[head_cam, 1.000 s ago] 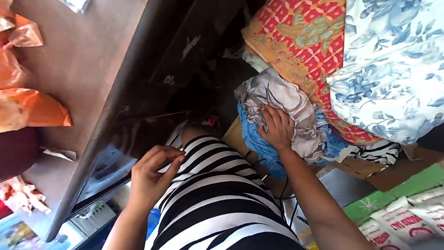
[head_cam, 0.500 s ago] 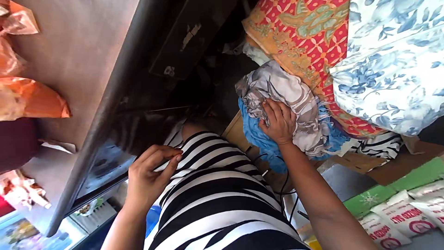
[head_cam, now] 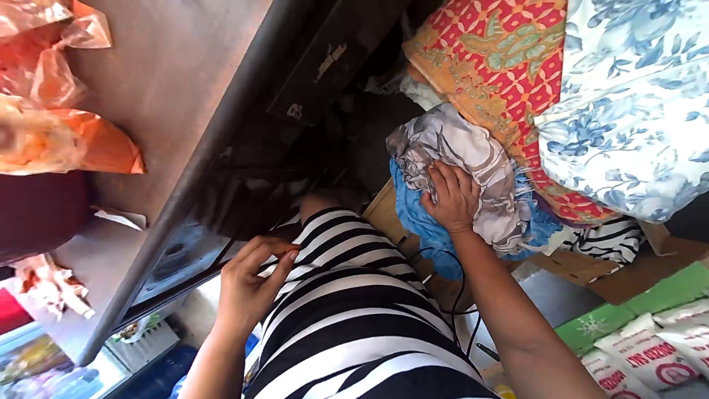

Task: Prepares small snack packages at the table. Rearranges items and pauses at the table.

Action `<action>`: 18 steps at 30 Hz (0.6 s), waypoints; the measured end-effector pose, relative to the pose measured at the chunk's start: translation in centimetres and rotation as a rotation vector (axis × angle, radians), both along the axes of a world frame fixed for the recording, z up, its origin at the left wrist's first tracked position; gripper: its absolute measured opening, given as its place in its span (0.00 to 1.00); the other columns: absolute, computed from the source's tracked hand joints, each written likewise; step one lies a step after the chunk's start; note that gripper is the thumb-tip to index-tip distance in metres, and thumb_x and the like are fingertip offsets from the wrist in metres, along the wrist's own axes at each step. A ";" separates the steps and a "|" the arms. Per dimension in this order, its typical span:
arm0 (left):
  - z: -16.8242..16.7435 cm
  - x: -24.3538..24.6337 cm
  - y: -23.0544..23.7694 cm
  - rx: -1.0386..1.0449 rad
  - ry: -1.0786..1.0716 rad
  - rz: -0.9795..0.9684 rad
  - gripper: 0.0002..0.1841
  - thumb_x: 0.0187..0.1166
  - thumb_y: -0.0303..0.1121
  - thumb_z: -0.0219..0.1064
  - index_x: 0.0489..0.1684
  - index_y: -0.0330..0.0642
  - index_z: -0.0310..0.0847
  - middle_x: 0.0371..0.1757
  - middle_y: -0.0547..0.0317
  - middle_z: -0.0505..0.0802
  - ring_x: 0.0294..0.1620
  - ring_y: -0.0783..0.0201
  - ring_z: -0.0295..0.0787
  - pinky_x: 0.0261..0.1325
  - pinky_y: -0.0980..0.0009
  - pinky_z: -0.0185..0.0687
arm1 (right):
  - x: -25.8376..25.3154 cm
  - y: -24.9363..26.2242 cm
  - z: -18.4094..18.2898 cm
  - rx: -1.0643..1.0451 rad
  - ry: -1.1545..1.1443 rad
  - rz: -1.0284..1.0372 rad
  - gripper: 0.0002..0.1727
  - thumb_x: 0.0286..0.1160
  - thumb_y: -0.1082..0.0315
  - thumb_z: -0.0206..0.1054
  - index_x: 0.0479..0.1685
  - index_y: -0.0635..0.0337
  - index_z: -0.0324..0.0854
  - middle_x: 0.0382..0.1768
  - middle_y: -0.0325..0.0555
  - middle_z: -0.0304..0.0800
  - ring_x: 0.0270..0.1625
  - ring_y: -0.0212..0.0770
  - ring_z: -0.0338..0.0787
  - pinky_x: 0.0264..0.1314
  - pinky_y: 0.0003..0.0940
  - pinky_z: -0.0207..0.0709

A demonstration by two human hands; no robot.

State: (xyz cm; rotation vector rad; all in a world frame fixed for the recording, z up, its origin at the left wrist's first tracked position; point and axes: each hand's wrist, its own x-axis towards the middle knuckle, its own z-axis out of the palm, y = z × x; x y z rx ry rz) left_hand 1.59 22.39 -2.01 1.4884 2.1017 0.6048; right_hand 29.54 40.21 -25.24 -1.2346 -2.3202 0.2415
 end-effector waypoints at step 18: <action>-8.5 -2.6 -5.7 -0.976 -0.156 0.182 0.25 0.94 0.39 0.49 0.72 0.23 0.75 0.66 0.23 0.84 0.73 0.30 0.80 0.77 0.34 0.66 | -0.1 0.4 0.2 0.017 -0.066 0.003 0.28 0.77 0.48 0.55 0.69 0.51 0.85 0.71 0.47 0.87 0.70 0.59 0.84 0.63 0.59 0.70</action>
